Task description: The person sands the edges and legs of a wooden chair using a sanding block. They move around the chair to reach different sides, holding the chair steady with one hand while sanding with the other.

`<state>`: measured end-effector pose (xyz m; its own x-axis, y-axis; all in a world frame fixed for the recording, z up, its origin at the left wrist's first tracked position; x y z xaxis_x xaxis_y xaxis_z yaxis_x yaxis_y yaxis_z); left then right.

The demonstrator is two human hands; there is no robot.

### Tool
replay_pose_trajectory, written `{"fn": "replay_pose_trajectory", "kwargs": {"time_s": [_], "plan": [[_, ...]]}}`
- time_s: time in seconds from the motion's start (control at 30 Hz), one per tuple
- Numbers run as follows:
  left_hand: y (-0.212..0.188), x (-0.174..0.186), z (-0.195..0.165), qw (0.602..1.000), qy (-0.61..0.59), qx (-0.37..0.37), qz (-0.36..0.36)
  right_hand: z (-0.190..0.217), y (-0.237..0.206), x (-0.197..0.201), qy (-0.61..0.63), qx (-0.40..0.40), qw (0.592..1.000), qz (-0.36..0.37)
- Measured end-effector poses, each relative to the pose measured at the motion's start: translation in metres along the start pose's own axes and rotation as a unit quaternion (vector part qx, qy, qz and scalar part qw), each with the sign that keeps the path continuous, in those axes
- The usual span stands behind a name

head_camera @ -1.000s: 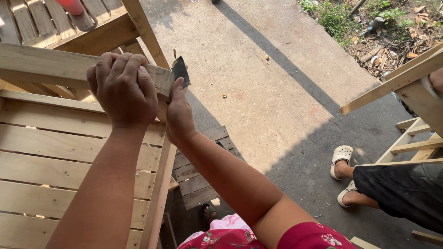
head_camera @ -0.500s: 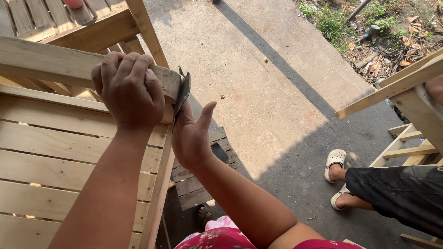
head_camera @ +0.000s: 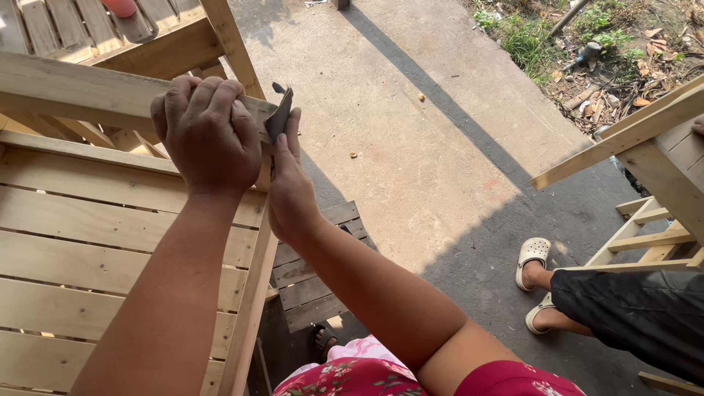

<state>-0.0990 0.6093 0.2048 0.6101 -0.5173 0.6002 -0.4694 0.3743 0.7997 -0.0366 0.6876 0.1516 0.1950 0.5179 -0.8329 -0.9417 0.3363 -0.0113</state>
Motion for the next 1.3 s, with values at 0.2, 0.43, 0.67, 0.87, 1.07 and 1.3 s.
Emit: {"fn": "replay_pose_trajectory", "kwargs": {"time_s": [0.2,0.43,0.67,0.87,1.07,1.3], "plan": [[-0.011,-0.008,0.004,1.000,0.014,-0.002,-0.001,0.009,-0.011,-0.020,-0.045,0.061,0.996,0.039],[-0.017,-0.009,0.013,0.999,0.039,-0.020,0.012,-0.004,-0.003,-0.002,-0.151,0.048,0.987,-0.024],[-0.019,-0.012,0.011,1.000,0.028,-0.010,0.003,-0.008,-0.015,-0.008,-0.054,0.059,0.997,0.021],[-0.021,-0.015,0.014,0.999,0.035,-0.024,0.005,0.009,-0.013,-0.019,-0.020,0.011,1.000,-0.005],[-0.022,-0.020,0.017,0.999,0.041,-0.014,0.006,-0.003,-0.025,-0.017,-0.081,0.069,0.994,0.033],[-0.026,-0.020,0.018,0.998,0.054,-0.028,0.001,-0.009,-0.018,-0.006,-0.049,0.065,0.996,0.038]]}}
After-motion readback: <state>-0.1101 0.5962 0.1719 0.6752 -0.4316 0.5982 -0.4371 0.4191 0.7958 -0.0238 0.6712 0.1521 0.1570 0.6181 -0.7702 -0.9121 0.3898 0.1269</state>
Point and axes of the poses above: each hand's wrist, its own y-axis towards the middle knuckle, its own x-axis out of the back of the hand, z = x × y, the point moved 3 cm from there along y, towards the middle knuckle, and after that the axes turned 12 degrees about y, right-handed, at the moved point
